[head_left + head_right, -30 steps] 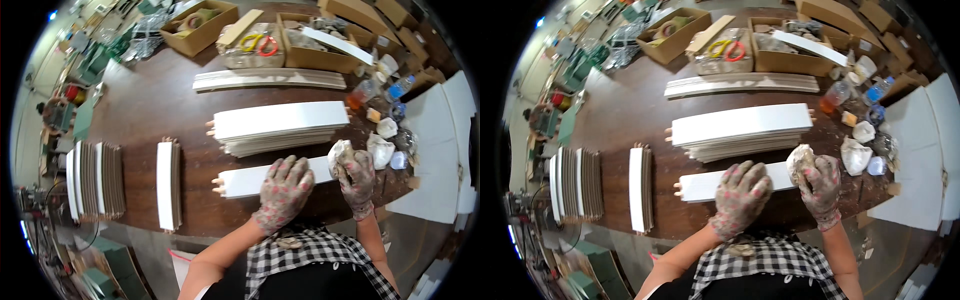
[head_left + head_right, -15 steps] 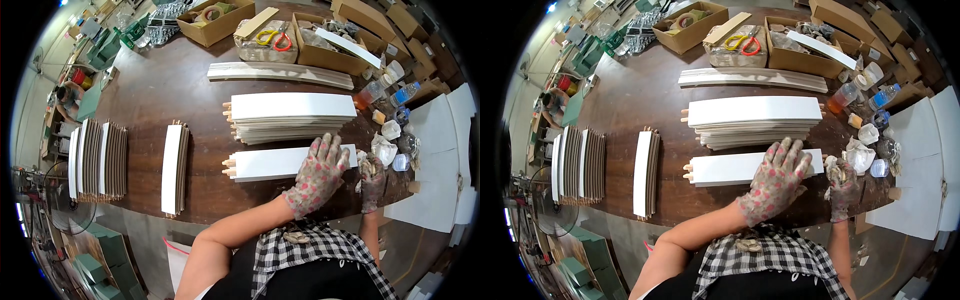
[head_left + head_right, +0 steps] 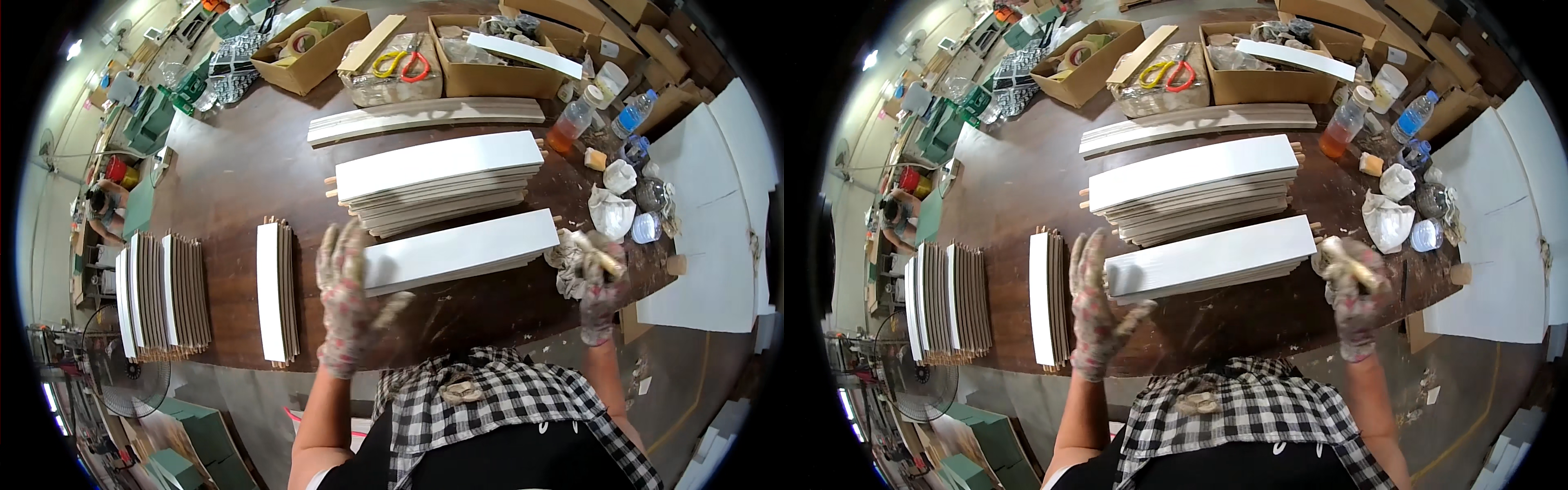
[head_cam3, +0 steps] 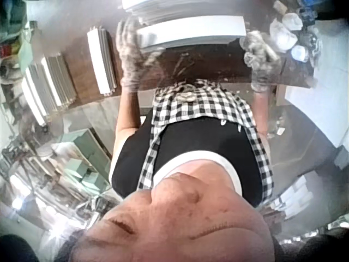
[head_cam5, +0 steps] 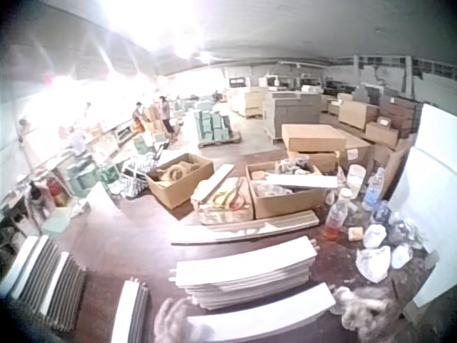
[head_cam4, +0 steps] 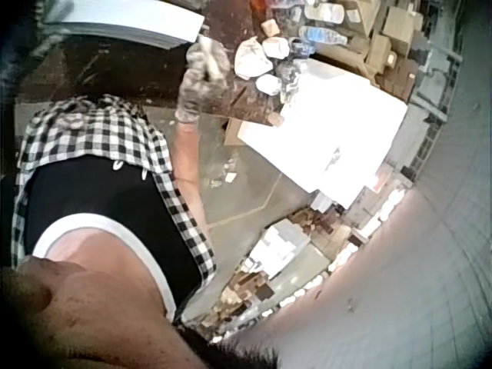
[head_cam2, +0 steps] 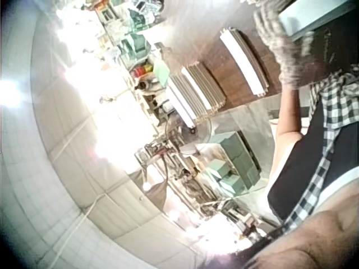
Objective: Applying putty or filler to small holes and imperfections on the edges of white wooden boards using an applicator stick and wiping off excess with a cloth.
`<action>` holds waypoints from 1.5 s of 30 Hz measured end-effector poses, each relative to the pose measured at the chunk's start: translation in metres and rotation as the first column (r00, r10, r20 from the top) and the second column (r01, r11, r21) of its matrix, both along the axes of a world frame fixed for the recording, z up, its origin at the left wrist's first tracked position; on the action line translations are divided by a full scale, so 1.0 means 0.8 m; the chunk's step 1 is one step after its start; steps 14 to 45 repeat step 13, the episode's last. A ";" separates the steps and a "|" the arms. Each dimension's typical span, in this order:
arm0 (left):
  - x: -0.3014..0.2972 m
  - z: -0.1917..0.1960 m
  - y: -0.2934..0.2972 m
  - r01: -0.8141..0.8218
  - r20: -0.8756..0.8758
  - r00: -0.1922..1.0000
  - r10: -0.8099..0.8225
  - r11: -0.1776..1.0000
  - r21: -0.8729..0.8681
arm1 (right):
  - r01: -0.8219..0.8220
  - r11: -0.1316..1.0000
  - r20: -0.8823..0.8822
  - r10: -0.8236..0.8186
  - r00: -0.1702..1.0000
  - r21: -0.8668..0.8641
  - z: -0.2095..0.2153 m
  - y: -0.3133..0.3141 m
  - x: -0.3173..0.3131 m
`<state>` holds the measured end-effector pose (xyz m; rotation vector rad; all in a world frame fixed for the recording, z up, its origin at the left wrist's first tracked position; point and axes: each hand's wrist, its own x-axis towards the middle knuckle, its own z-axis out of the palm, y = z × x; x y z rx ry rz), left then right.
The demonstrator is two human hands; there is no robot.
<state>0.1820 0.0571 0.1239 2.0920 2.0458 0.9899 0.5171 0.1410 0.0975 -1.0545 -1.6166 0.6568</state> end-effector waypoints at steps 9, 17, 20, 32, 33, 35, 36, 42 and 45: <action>-0.043 -0.059 -0.011 0.204 0.803 0.596 -0.030 0.972 -0.115 | -0.441 0.897 -0.037 0.442 0.896 0.037 0.018 -0.041 -0.202; -0.060 -0.093 -0.007 0.271 0.696 0.696 -0.175 0.962 -0.029 | -0.596 0.802 0.022 0.597 0.802 -0.038 0.015 -0.055 -0.233; -0.060 -0.093 -0.007 0.271 0.696 0.696 -0.175 0.962 -0.029 | -0.596 0.802 0.022 0.597 0.802 -0.038 0.015 -0.055 -0.233; -0.060 -0.093 -0.007 0.271 0.696 0.696 -0.175 0.962 -0.029 | -0.596 0.802 0.022 0.597 0.802 -0.038 0.015 -0.055 -0.233; -0.060 -0.093 -0.007 0.271 0.696 0.696 -0.175 0.962 -0.029 | -0.596 0.802 0.022 0.597 0.802 -0.038 0.015 -0.055 -0.233; -0.060 -0.093 -0.007 0.271 0.696 0.696 -0.175 0.962 -0.029 | -0.596 0.802 0.022 0.597 0.802 -0.038 0.015 -0.055 -0.233; -0.060 -0.093 -0.007 0.271 0.696 0.696 -0.175 0.962 -0.029 | -0.596 0.802 0.022 0.597 0.802 -0.038 0.015 -0.055 -0.233; -0.060 -0.093 -0.007 0.271 0.696 0.696 -0.175 0.962 -0.029 | -0.596 0.802 0.022 0.597 0.802 -0.038 0.015 -0.055 -0.233; -0.060 -0.093 -0.007 0.271 0.696 0.696 -0.175 0.962 -0.029 | -0.596 0.802 0.022 0.597 0.802 -0.038 0.015 -0.055 -0.233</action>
